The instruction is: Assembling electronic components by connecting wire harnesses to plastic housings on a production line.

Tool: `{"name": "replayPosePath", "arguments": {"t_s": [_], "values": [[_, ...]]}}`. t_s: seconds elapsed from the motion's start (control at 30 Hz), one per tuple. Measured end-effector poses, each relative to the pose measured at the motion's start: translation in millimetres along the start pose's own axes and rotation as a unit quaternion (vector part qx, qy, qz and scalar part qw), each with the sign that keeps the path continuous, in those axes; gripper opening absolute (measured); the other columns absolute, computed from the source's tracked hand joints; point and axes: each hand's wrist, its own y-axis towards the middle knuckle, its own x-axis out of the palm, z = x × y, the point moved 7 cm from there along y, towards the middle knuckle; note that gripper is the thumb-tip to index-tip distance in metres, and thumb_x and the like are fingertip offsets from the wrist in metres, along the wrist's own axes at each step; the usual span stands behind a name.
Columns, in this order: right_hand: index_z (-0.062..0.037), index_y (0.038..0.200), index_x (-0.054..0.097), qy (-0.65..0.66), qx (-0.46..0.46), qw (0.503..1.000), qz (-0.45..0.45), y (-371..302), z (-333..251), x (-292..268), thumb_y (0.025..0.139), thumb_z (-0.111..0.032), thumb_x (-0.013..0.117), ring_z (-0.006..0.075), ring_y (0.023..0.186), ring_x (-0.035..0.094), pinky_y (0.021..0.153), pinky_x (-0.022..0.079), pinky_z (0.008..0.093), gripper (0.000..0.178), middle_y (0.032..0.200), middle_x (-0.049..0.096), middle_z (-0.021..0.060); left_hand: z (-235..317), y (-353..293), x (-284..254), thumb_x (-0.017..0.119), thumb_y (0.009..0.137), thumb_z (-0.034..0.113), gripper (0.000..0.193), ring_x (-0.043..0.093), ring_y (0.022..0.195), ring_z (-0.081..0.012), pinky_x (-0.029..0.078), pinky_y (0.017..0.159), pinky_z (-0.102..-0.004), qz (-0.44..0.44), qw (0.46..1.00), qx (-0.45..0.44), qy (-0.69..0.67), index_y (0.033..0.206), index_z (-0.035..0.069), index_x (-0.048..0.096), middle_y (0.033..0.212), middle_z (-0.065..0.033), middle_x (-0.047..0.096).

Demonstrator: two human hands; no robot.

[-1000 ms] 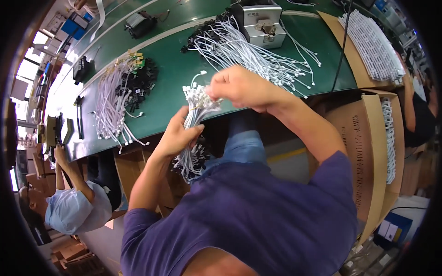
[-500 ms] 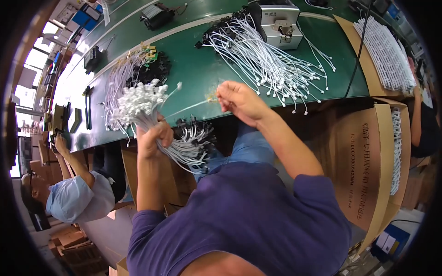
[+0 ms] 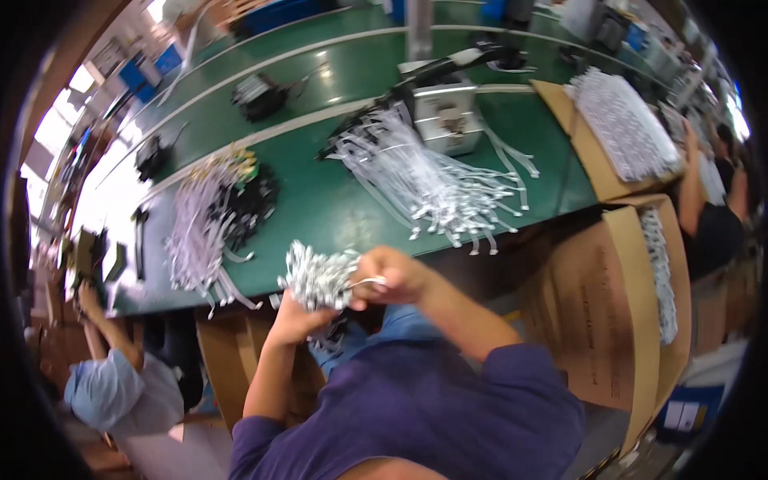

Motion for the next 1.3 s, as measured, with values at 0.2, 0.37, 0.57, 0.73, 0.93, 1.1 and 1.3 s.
{"name": "replayPosePath", "arguments": {"t_s": [0.2, 0.37, 0.57, 0.73, 0.93, 1.1, 1.3], "values": [[-0.0060, 0.090, 0.059, -0.026, 0.000, 0.996, 0.086, -13, 23, -11, 0.092, -0.023, 0.065, 0.0117, 0.060, 0.050, 0.069, 0.049, 0.0325, 0.018, 0.075, 0.052, 0.0018, -53, -44, -35, 0.073, 0.072, 0.006, 0.037, 0.050, 0.047, -0.0178, 0.039, 0.039, -0.0298, 0.087, 0.905, -0.054, -0.413, 0.105, -0.001, 0.057, 0.063, -0.0075, 0.051], [0.0001, 0.111, 0.059, -0.111, 0.233, 0.912, 0.319, -115, 87, -87, 0.091, -0.007, 0.064, 0.0138, 0.073, 0.064, 0.071, 0.054, 0.0285, 0.022, 0.087, 0.064, 0.0082, -36, -79, -75, 0.071, 0.076, 0.010, 0.028, 0.040, 0.037, -0.0160, 0.032, 0.034, -0.0291, 0.090, 0.892, 0.059, -0.440, 0.082, 0.004, 0.045, 0.053, -0.0038, 0.040], [-0.0052, 0.105, 0.062, -0.091, 0.281, 0.802, 0.520, -179, 139, -182, 0.090, -0.011, 0.065, 0.0169, 0.080, 0.067, 0.067, 0.056, 0.0286, 0.017, 0.092, 0.067, 0.0099, -61, -139, -109, 0.069, 0.073, 0.012, 0.026, 0.044, 0.041, -0.0183, 0.036, 0.039, -0.0312, 0.182, 0.935, -0.036, -0.304, 0.088, -0.002, 0.053, 0.053, -0.0077, 0.046], [-0.0049, 0.108, 0.063, -0.206, 0.262, 0.812, 0.480, -146, 136, -291, 0.093, -0.021, 0.059, 0.0174, 0.082, 0.065, 0.072, 0.055, 0.0327, 0.022, 0.094, 0.068, 0.0117, -60, -151, -111, 0.070, 0.061, 0.000, 0.037, 0.052, 0.047, -0.0177, 0.043, 0.044, -0.0290, 0.189, 0.933, -0.059, -0.300, 0.095, -0.003, 0.056, 0.063, -0.0085, 0.056], [0.0015, 0.099, 0.067, -0.289, 0.503, 0.775, 0.251, -84, 193, -259, 0.099, -0.054, 0.037, 0.0201, 0.059, 0.065, 0.048, 0.048, 0.0289, 0.063, 0.079, 0.070, 0.0145, -54, -132, -87, 0.059, 0.085, 0.029, 0.058, 0.057, 0.106, -0.0236, 0.049, 0.089, -0.0421, 0.017, 0.965, -0.055, 0.255, 0.136, 0.004, 0.046, 0.115, -0.0090, 0.060], [0.0070, 0.110, 0.060, -0.015, 0.350, 0.925, 0.144, -154, 199, -138, 0.082, -0.081, 0.024, 0.0310, 0.080, 0.068, 0.065, 0.055, 0.0406, 0.099, 0.098, 0.067, 0.0206, 51, -23, 73, 0.067, 0.076, 0.009, 0.041, 0.064, 0.094, -0.0360, 0.050, 0.082, -0.0405, -0.398, 0.897, 0.045, 0.185, 0.116, 0.003, 0.061, 0.099, -0.0157, 0.068], [0.0003, 0.128, 0.050, 0.038, 0.133, 0.918, 0.371, -112, 19, 19, 0.089, -0.052, 0.056, 0.0256, 0.095, 0.064, 0.084, 0.053, 0.0410, 0.066, 0.108, 0.064, 0.0162, 97, -23, 219, 0.061, 0.071, 0.013, 0.014, 0.060, 0.078, -0.0306, 0.045, 0.077, -0.0459, -0.389, 0.738, 0.442, 0.329, 0.075, 0.002, 0.052, 0.074, -0.0128, 0.060]]}}
